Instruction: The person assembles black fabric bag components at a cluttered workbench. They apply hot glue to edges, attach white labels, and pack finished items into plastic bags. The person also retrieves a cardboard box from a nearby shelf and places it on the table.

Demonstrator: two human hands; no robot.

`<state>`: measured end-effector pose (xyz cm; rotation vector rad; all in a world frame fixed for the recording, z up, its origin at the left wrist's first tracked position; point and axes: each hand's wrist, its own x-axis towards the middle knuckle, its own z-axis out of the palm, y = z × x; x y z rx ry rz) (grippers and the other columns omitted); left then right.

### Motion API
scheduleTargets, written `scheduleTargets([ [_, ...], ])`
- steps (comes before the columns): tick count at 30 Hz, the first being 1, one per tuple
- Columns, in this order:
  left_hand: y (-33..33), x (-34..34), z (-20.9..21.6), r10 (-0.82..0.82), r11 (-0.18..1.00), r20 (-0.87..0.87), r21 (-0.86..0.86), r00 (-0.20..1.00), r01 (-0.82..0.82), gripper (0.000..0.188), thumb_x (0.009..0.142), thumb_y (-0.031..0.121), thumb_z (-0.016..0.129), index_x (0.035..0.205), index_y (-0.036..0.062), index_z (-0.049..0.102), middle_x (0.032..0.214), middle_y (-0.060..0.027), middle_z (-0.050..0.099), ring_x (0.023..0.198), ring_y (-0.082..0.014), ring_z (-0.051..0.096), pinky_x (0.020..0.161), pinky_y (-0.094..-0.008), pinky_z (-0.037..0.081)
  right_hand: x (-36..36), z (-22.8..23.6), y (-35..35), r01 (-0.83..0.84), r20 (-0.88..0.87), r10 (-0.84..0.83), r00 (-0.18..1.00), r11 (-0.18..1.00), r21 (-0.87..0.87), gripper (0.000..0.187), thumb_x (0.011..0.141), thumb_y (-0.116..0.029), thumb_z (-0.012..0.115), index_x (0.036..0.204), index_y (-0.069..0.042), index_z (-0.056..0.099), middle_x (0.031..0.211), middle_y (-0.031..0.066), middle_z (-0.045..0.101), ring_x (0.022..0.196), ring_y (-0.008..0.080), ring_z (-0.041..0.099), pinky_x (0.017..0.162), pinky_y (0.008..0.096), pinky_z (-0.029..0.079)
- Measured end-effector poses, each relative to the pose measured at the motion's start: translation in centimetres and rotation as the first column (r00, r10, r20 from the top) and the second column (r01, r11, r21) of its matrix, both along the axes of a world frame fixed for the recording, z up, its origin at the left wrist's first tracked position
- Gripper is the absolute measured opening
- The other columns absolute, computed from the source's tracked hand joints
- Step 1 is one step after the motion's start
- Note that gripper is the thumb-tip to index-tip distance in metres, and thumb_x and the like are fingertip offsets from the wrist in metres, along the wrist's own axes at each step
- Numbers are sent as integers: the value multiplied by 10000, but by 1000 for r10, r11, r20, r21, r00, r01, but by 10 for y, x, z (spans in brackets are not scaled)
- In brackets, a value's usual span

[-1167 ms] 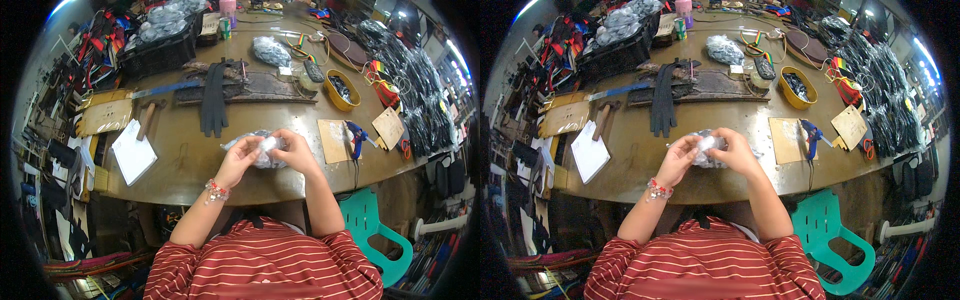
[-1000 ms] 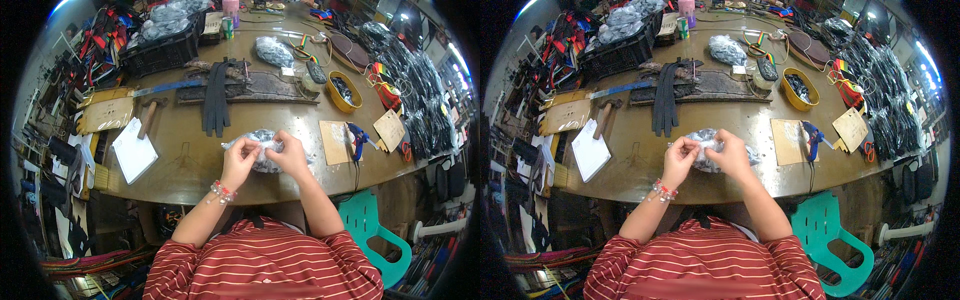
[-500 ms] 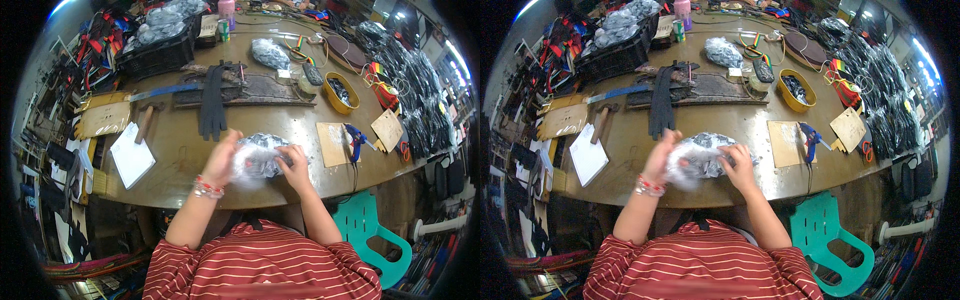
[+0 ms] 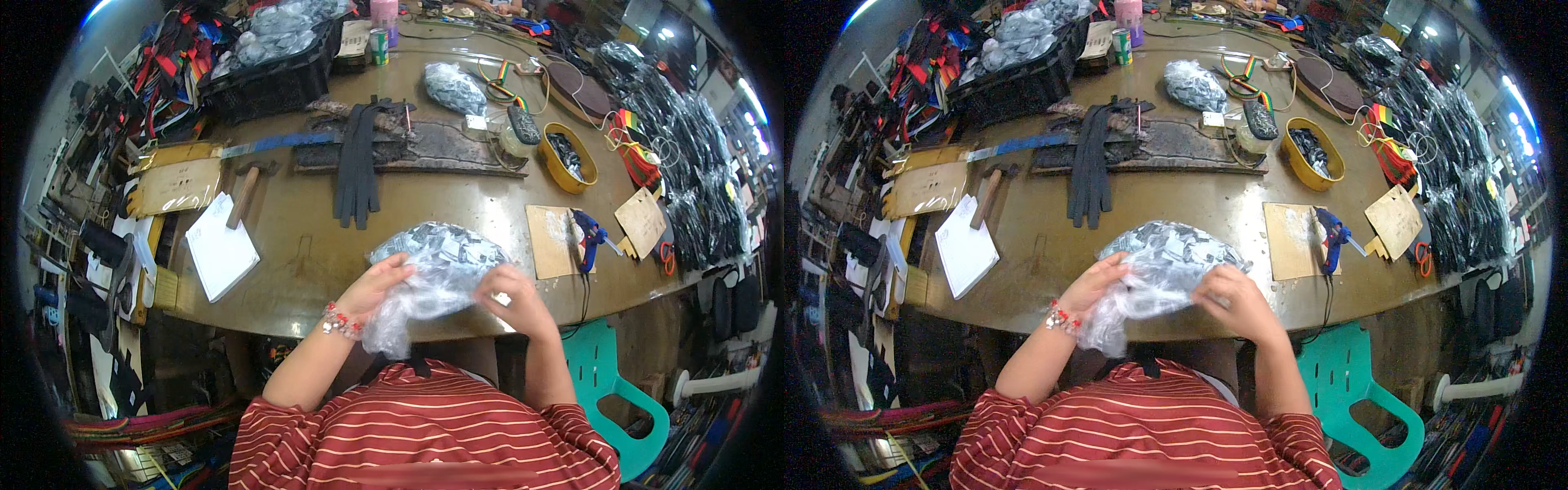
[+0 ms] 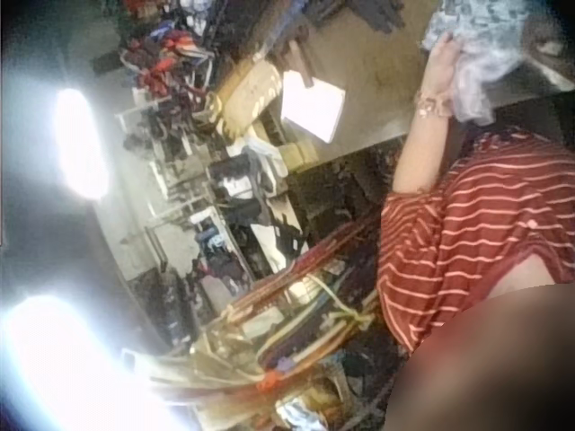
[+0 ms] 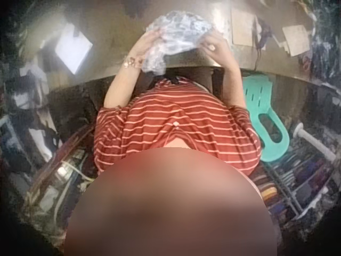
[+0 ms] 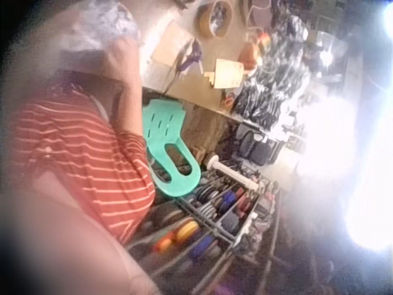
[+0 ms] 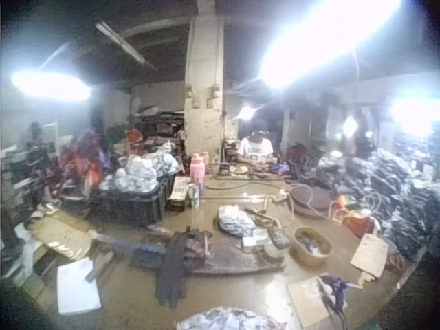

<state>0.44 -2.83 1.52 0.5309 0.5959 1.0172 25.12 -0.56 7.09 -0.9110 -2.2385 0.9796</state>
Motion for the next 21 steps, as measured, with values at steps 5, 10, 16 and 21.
scheduleTargets([
  [5, -14, 33, -7, 78, 990, -87, 121, 993, -67, 187, 883, 80, 583, 1050, 73, 498, 935, -8, 577, 877, -92, 564, 793, -258, 473, -42, -27, -21, 58, -400, -430, 810, 736, -675, 210, 732, -124, 733, 839, -43, 571, 790, 59, 592, 738, 172, 580, 687, 288, 478],
  [10, -13, 26, -20, 500, 852, -276, 327, 821, -409, 108, 908, 126, 564, 940, 89, 468, 854, 19, 526, 767, -57, 499, 670, -219, 433, -35, -76, -33, 198, -256, -369, 894, 836, -513, 96, 845, -117, 635, 845, -53, 563, 773, 1, 592, 733, 119, 573, 708, 262, 471],
  [16, -24, 31, -7, 410, 643, -821, 569, 396, 512, 264, 842, 261, 621, 903, 23, 526, 877, -124, 557, 788, -285, 564, 720, -358, 460, -21, -90, 3, -74, -520, -739, 429, 545, -835, 163, 937, -218, 516, 977, -69, 565, 835, 3, 591, 729, 107, 563, 647, 232, 461],
  [21, -10, 3, -6, 159, 863, -786, 404, 597, 303, 210, 918, 180, 530, 993, -1, 606, 962, -78, 648, 839, -140, 596, 760, -267, 457, -13, -83, 12, -93, -525, -357, 773, 754, -651, 175, 861, -169, 593, 982, -43, 590, 834, 38, 583, 770, 148, 570, 671, 278, 459],
])
